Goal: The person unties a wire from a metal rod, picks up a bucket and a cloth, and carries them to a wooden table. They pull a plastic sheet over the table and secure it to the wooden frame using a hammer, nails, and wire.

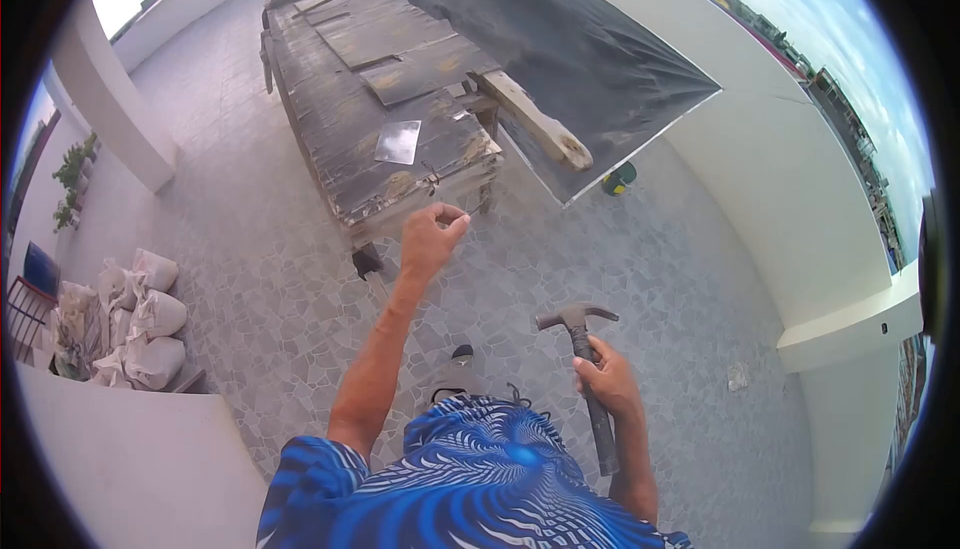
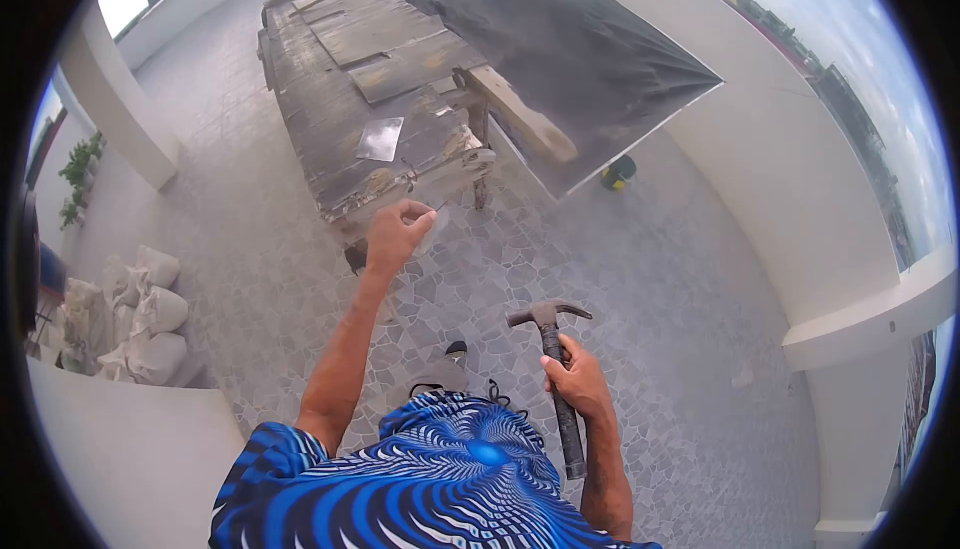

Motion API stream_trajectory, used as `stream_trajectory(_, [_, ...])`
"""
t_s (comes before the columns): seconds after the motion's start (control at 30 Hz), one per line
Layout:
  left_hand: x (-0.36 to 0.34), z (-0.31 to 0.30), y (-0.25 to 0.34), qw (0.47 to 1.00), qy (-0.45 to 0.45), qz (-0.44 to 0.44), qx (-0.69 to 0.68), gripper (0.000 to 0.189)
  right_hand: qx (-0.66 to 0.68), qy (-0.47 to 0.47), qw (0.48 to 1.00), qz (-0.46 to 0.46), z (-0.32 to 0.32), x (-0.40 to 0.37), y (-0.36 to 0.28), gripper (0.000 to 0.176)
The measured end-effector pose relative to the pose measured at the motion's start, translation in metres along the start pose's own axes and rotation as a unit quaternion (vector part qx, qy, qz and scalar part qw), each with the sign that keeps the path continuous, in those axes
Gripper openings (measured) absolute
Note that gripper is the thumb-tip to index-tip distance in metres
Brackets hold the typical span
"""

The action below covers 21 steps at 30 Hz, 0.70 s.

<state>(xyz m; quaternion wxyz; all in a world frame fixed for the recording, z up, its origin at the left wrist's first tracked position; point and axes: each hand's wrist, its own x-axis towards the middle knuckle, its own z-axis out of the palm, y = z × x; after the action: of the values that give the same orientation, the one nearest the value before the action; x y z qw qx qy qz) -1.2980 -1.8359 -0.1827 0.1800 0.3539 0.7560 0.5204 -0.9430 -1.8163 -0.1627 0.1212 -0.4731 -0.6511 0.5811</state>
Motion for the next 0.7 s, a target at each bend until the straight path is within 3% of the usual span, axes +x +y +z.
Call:
stream_trajectory(0.07, [0.074,0.027,0.006,0.997,0.026,0.066,0.011,0.02,0.011,0.03,0.999,-0.018,-0.023,0.04,-0.021,0.043])
stream_trajectory(0.17, [0.162,0.067,0.013,0.996,0.02,0.087,0.031,0.02,0.094,0.06,0.994,-0.021,-0.044,0.087,-0.045,0.052])
stream_trajectory(0.33, [0.271,0.127,0.001,0.996,-0.026,0.046,0.073,0.024,0.1,0.05,0.993,-0.027,-0.083,0.181,-0.073,0.052])
stream_trajectory(0.53, [0.353,0.189,-0.03,0.988,0.026,0.014,0.153,0.023,0.019,0.037,0.995,-0.085,-0.143,0.317,-0.105,0.053])
stream_trajectory(0.63, [0.375,0.204,-0.032,0.987,0.02,-0.033,0.155,0.023,-0.005,-0.022,0.997,-0.075,-0.165,0.386,-0.137,0.052])
stream_trajectory(0.7, [0.39,0.209,-0.031,0.984,0.038,-0.046,0.17,0.023,-0.08,-0.041,0.988,-0.124,-0.179,0.43,-0.15,0.054])
